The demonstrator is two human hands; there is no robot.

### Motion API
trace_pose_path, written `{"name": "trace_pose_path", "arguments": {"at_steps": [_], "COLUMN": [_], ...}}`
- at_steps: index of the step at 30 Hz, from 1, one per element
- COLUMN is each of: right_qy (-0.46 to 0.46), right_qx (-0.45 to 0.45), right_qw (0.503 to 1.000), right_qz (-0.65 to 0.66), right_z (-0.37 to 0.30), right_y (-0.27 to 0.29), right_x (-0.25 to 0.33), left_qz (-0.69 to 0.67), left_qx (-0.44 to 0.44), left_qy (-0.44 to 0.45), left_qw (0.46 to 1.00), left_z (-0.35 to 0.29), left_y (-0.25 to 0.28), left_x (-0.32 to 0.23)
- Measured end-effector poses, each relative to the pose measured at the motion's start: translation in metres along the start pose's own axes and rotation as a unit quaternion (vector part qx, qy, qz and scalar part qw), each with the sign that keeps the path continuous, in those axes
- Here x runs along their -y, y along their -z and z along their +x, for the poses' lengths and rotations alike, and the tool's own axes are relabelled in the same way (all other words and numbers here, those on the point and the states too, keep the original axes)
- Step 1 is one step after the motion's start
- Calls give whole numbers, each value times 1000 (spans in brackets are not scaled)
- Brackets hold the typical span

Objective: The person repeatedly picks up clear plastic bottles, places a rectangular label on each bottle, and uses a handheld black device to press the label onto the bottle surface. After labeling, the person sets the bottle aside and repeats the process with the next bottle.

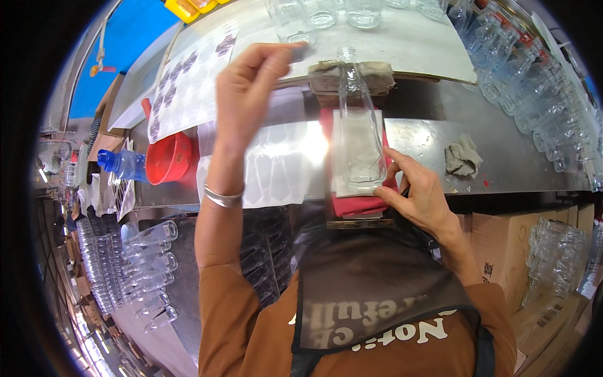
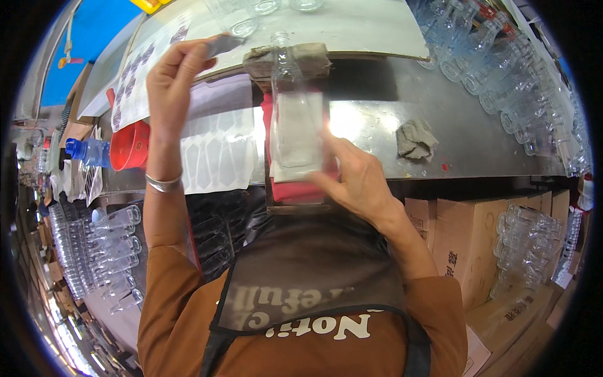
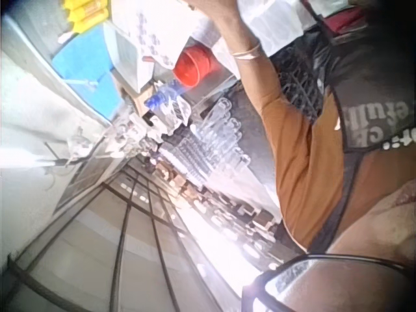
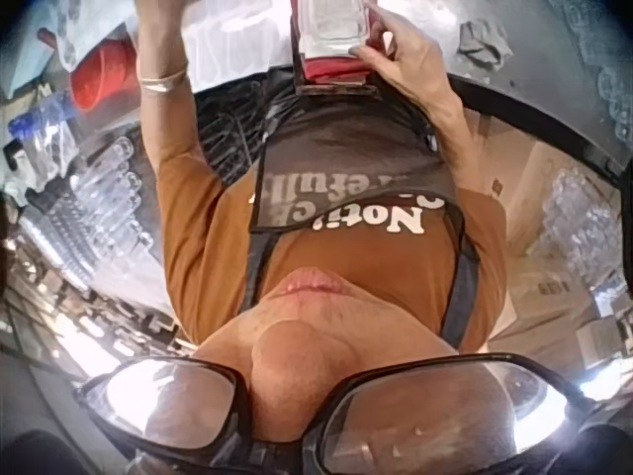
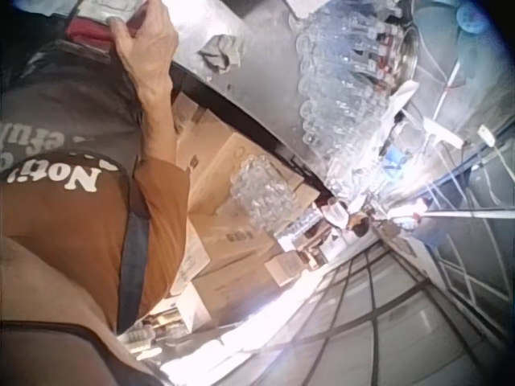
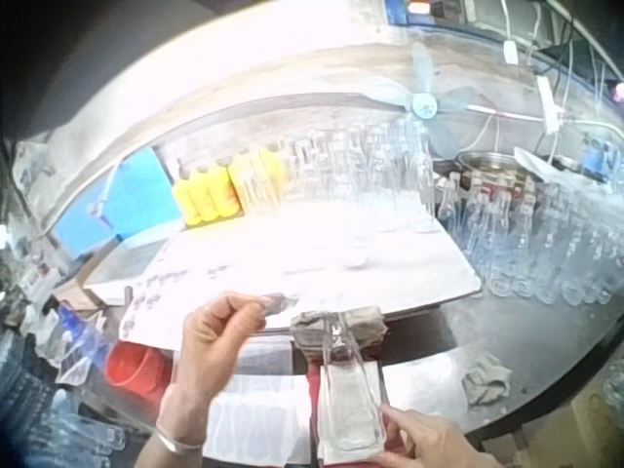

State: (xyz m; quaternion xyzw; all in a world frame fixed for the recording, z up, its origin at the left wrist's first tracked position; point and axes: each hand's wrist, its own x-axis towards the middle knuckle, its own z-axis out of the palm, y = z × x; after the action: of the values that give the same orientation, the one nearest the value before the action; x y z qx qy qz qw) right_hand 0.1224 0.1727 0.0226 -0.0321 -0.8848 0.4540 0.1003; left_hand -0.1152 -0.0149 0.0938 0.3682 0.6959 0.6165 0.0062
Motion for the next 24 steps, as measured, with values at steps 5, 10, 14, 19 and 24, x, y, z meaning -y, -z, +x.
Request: {"name": "trace_pose_path", "arguments": {"at_steps": [5,10,14,19,24], "right_qy": [2,25,23,16,-144], "right_qx": [-2,-10,-11,26,38], "right_qw": [1000,999,999,999,937], "right_qz": [-21,-30,-29,43,316], "right_z": [-2,-1,-1,8,37], "right_y": [-2,-2,-1,10,8], "right_x": [-8,-8,-6,-19,-25], "left_qz": [233,302,315,188,133], "left_qx": [61,106,134,136,53], "left_qy": [-234,-226,-212,-177,75], "left_qw": [942,920,916,957,987], "left_z": [-42,-86,-101,-95,-72], "left_y": [-61,-76,-77,-61,-72], "left_x": [-12,-8,-7,-13,-3]}}
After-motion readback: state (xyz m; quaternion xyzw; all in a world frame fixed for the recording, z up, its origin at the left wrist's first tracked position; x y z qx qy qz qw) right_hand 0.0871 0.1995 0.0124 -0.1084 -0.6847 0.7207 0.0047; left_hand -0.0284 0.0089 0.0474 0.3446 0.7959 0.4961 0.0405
